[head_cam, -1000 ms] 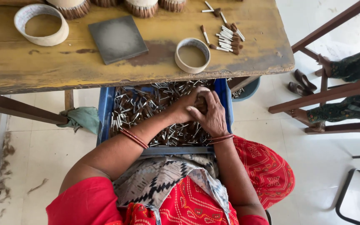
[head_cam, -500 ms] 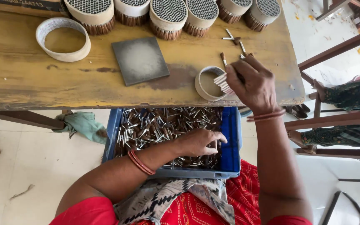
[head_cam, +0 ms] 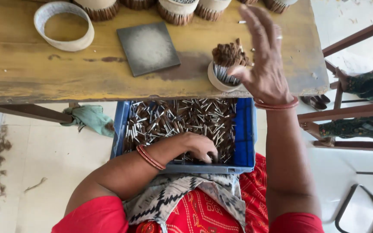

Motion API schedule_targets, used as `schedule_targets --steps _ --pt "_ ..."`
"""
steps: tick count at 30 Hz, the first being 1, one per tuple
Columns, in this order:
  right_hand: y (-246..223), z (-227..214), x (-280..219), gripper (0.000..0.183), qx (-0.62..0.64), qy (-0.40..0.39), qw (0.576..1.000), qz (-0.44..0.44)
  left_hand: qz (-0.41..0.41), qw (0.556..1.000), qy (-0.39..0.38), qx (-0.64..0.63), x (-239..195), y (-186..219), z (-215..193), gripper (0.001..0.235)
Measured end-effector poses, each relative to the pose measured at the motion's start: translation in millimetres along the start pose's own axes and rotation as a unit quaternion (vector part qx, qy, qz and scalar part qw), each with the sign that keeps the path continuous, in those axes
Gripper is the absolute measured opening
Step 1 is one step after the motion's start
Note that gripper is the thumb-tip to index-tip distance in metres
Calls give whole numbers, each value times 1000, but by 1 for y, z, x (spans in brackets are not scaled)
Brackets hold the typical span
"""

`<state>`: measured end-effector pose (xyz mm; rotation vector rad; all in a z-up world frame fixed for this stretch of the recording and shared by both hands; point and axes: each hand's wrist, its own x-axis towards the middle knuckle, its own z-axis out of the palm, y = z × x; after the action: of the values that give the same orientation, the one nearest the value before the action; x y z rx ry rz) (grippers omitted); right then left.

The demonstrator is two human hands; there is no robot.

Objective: The person sits at a wooden workbench assembling brushes. They press a round bristle pad into a cylindrical base, dip the base into a cup of liquid, sort brush handles from a blue crate, and place finished brushes into a holder on the table.

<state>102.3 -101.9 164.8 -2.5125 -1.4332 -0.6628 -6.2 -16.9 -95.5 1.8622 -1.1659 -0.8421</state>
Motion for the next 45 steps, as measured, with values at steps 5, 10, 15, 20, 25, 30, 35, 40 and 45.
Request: schedule_targets --steps 5,10,15,20,25,30,35,40,45 --pt "-48 -22 -67 69 386 136 897 165 -108 989 83 57 16 -36 10 60" --pt "-51 -9 -107 38 315 -31 913 256 -186 951 237 72 3 -59 -24 24" --pt "-2 111 -170 49 121 -312 883 329 -239 895 376 34 -35 -30 -65 28" --pt "-42 165 -165 97 239 -390 847 270 -323 809 466 154 -38 -58 -71 92" --pt "-53 99 -133 59 292 -369 847 247 -317 857 402 54 -42 -70 -68 115" --pt "-44 100 -159 63 112 -262 917 280 -329 930 138 84 -48 -8 -53 135" --pt "-74 126 -172 123 225 -241 932 152 -389 870 87 292 -39 -18 -25 121" --pt "-85 131 -154 86 155 -372 878 259 -369 867 200 268 -26 -86 -5 77" --pt "-57 136 -168 53 222 -264 888 303 -397 886 237 37 -38 -32 -32 55"
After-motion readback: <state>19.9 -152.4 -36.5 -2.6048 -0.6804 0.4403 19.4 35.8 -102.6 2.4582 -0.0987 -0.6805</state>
